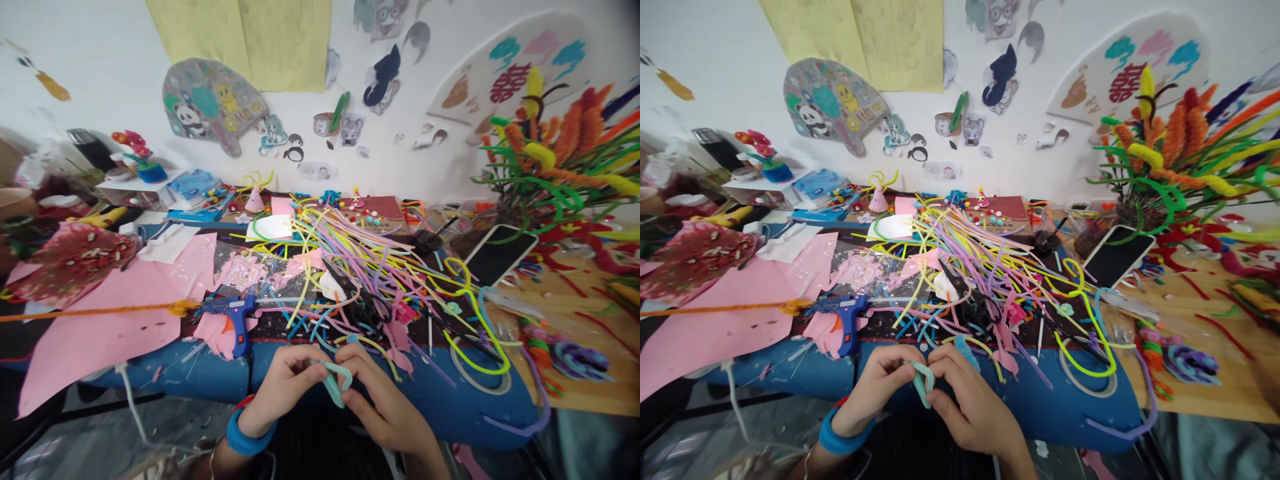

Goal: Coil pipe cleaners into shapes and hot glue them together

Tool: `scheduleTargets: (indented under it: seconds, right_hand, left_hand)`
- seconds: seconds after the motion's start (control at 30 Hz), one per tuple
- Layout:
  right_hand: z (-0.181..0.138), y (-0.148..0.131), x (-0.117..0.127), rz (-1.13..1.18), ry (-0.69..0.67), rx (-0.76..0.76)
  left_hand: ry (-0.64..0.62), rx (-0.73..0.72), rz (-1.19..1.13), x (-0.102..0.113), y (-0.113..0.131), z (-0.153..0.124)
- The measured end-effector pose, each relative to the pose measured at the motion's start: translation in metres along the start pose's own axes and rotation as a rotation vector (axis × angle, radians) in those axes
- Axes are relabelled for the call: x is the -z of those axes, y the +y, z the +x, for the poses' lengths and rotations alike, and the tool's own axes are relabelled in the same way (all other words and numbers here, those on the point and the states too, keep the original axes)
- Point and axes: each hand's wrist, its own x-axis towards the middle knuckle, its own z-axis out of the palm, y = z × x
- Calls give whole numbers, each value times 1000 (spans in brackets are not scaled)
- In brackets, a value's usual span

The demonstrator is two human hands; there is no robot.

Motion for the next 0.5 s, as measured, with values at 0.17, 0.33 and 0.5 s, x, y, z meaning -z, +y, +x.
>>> scheduleTargets:
  seconds: [0.17, 0.33, 0.5]
  right_hand:
    - [1, 3, -5, -77, 155, -6]
    - [4, 5, -11, -151, 391, 30]
    - [6, 4, -12, -207, 487, 167]
  left_hand:
    - [42, -171, 113, 0, 4, -2]
    - [65, -454, 360, 1, 5, -8]
    - [-45, -776, 508, 7, 3, -12]
